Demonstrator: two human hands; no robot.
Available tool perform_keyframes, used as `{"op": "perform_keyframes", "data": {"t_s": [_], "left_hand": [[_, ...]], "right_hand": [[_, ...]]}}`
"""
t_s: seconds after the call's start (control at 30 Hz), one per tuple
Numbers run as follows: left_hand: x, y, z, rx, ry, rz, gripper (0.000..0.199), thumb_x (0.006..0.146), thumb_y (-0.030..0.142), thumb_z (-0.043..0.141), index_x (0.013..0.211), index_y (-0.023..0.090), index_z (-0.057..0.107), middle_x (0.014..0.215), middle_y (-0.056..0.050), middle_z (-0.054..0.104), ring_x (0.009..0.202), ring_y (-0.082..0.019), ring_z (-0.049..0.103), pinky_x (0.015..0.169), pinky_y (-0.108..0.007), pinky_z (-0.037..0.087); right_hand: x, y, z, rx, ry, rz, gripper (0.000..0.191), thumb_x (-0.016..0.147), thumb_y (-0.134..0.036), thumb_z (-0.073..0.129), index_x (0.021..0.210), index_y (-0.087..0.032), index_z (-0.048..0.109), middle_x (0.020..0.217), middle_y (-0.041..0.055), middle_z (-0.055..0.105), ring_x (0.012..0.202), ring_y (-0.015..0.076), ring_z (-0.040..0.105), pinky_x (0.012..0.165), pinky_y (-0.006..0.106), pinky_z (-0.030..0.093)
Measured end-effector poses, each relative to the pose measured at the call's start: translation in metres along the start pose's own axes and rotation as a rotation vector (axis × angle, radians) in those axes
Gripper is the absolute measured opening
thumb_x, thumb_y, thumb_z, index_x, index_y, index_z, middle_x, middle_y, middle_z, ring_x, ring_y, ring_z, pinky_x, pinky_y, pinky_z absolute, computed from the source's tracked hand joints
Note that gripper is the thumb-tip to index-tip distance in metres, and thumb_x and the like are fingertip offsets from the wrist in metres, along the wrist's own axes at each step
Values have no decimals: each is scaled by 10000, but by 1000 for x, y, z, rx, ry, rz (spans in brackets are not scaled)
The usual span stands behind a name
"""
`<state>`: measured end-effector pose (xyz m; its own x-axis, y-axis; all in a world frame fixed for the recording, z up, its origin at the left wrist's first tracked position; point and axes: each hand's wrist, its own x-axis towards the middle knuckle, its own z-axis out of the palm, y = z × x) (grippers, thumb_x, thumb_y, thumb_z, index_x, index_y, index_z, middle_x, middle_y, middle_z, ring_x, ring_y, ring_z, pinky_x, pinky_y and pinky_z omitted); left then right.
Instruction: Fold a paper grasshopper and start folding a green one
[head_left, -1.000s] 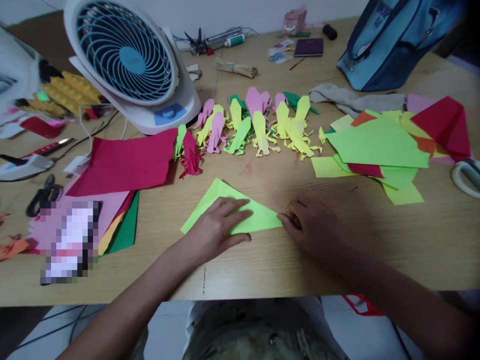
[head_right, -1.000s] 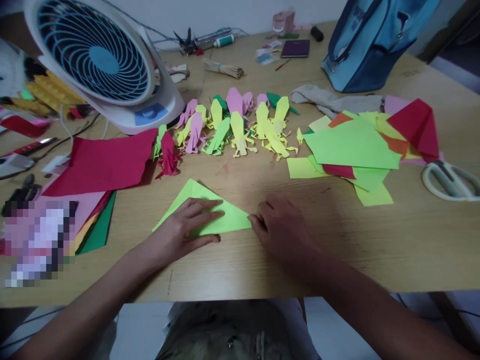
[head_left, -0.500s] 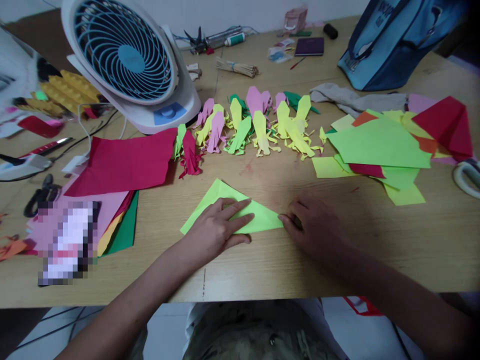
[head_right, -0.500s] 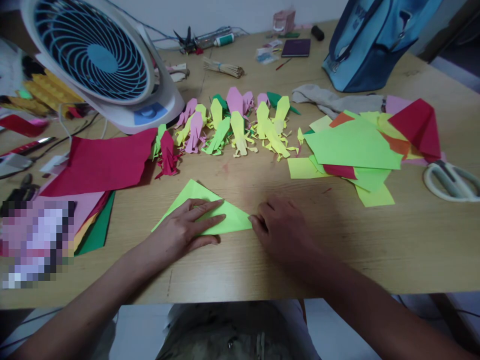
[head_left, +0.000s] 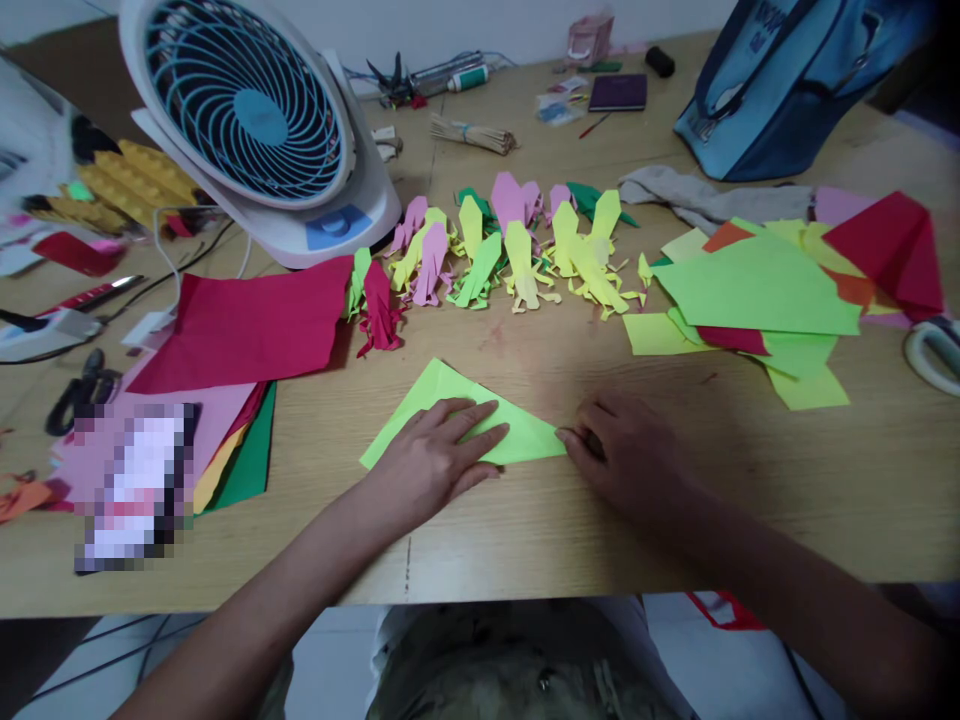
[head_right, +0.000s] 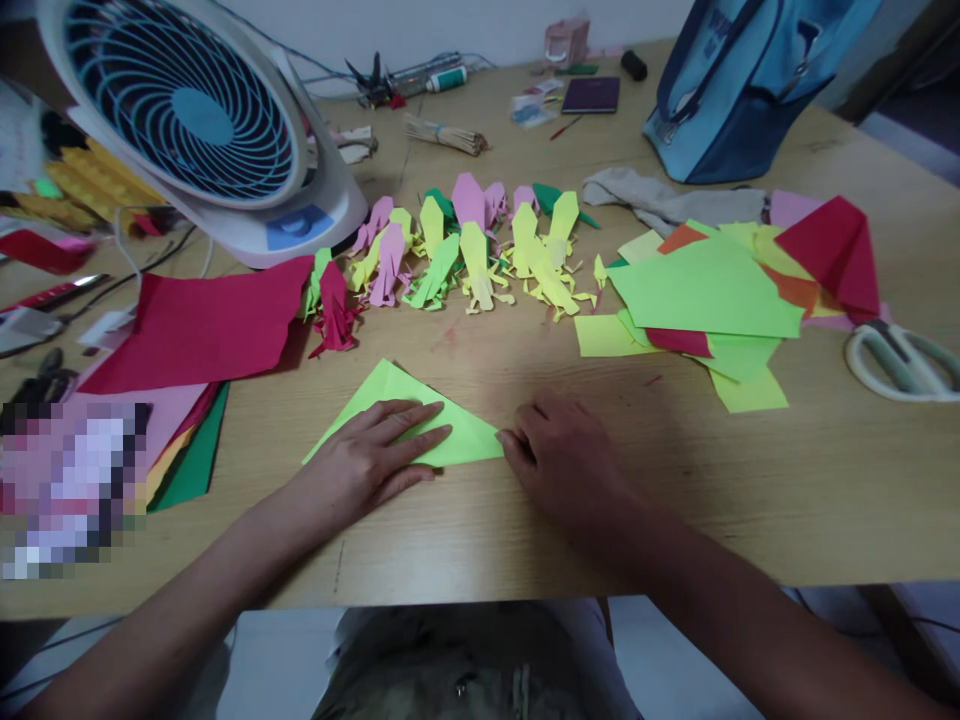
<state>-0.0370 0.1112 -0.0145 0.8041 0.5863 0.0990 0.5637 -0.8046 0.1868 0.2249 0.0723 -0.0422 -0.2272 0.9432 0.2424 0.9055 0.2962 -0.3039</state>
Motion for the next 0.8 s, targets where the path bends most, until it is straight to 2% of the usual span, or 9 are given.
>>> {"op": "perform_keyframes", "data": {"t_s": [0.37,0.8], "left_hand": [[4,4,0,30,-27,-25,449,987,473,502,1316,189,613,1376,-133,604,1231,-311,538,971,-499,515],[4,6,3,77,-51,-34,493,996,482,474,1352,162,589,1454,-123,557,1229,-328,517,973,-492,491]], "right_hand": [[0,0,0,-1,1,-3,231,923,-304,575,718,-208,530,797,50,574,749,205,482,715,346,328],[0,0,0,5,1,1,231,917,-292,577,708,-210,523,785,43,561,737,199,473,704,341,327]]}}
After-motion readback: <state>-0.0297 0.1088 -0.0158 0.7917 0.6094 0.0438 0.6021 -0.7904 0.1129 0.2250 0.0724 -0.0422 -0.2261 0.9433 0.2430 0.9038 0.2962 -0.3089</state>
